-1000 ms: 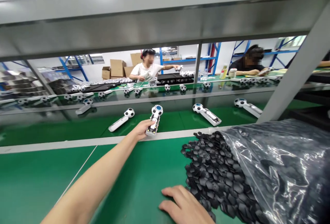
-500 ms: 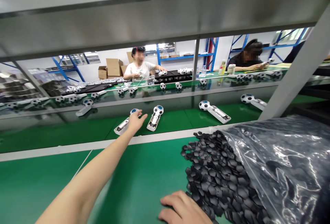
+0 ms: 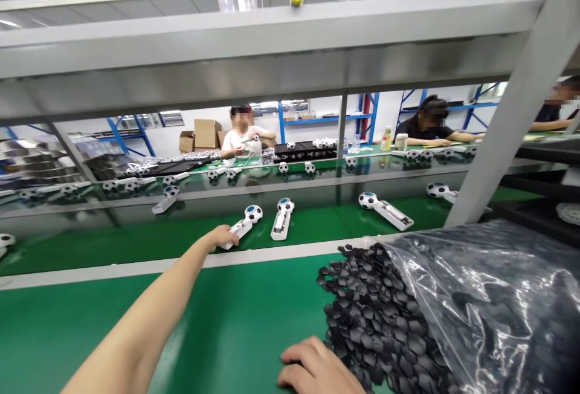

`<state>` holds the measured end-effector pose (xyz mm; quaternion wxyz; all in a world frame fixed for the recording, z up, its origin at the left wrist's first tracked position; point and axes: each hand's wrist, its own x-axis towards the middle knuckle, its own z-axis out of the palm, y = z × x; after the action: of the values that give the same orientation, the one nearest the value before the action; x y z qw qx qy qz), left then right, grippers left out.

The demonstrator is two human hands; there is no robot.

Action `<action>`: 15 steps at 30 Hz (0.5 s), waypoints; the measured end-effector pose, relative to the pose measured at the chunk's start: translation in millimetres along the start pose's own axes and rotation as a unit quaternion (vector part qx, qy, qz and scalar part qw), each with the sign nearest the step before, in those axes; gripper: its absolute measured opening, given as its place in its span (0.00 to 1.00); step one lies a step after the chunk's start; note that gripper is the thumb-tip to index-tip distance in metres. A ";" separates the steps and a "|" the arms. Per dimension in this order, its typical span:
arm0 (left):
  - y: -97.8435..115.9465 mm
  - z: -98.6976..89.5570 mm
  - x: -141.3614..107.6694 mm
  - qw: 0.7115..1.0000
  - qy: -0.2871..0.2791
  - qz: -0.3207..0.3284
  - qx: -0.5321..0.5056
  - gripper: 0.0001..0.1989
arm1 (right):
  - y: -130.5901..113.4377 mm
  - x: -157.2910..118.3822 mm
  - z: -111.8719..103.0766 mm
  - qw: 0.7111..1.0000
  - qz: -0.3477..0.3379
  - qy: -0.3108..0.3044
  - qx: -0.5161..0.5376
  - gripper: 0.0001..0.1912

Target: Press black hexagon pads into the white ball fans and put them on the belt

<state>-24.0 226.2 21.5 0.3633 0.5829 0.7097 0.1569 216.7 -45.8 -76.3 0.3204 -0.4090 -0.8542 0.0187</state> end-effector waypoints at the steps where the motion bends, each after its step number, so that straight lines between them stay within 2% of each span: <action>1: 2.3 2.4 -4.9 1.000 -0.004 0.004 -0.024 0.15 | 0.9 1.0 -1.5 1.000 -0.003 -0.008 0.001 0.10; 5: 10.0 17.6 -39.0 0.985 -0.003 0.046 -0.167 0.13 | -1.9 10.1 -22.5 0.994 -0.010 -0.103 0.019 0.17; 8: 10.7 38.4 -72.9 0.949 0.009 0.105 -0.298 0.14 | -9.6 17.8 -43.5 0.983 0.012 -0.178 0.051 0.16; 12: -1.4 66.5 -107.7 0.884 0.001 0.141 -0.445 0.15 | -18.5 20.4 -59.3 0.977 0.041 -0.191 0.090 0.14; 15: -16.6 76.4 -118.8 0.847 -0.020 0.135 -0.513 0.14 | -22.3 18.6 -62.6 0.977 0.048 -0.182 0.102 0.13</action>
<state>24.3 94.6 -2.2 0.6003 0.4066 0.4343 0.5345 228.1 -61.8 -10.1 0.1988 -0.4042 -0.8712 0.1954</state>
